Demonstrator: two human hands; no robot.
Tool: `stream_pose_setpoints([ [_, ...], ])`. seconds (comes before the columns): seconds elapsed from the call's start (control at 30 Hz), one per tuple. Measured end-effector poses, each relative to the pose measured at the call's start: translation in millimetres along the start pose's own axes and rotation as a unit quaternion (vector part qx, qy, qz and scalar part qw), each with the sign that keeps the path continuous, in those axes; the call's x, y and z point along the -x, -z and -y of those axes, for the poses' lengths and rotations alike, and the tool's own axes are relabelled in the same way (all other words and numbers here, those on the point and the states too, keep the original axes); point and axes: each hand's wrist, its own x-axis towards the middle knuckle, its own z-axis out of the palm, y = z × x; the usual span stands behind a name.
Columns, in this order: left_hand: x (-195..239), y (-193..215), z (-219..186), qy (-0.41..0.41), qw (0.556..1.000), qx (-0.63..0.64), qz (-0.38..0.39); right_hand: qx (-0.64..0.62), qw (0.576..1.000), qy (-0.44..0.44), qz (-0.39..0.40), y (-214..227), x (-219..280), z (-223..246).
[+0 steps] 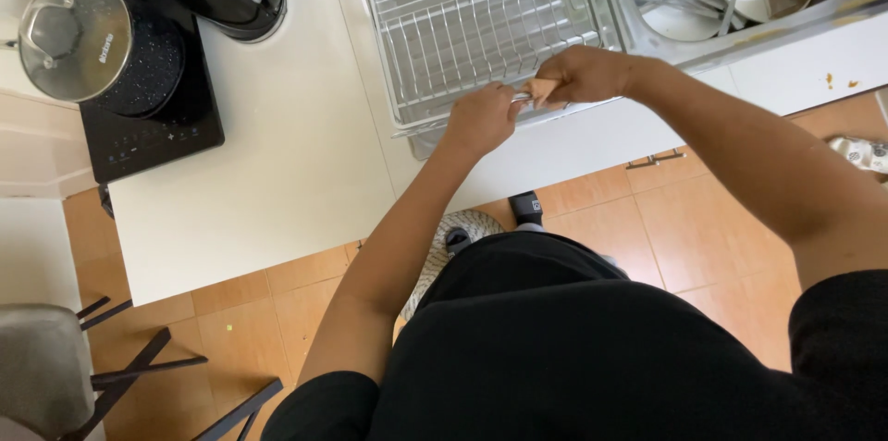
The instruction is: The person wipes a metal dish rack with a cloth. They clean the upper and lower tiers, the sides, and the base of the rack, moving the cloth over the wire surfaces and edges.
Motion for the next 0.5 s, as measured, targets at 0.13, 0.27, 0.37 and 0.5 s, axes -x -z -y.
stream_pose_setpoints([
  [0.13, 0.2, -0.6, 2.5, -0.023, 0.999, 0.011, -0.034, -0.078, 0.995, -0.029, -0.056, 0.0, 2.3, 14.0],
  [0.27, 2.8, 6.7, -3.1, -0.007, 1.000, 0.009, -0.012, -0.143, 0.982, -0.098, -0.076, 3.0, 2.8, 28.0],
  [0.37, 5.0, 10.8, -6.7, -0.018, 0.999, 0.015, -0.035, -0.188, 0.972, -0.090, -0.107, -7.8, -7.2, 5.1],
  [0.5, 6.3, 11.4, -10.0, -0.011, 0.999, 0.001, -0.042, -0.250, 0.954, -0.094, -0.139, 5.2, 1.2, 12.2],
])
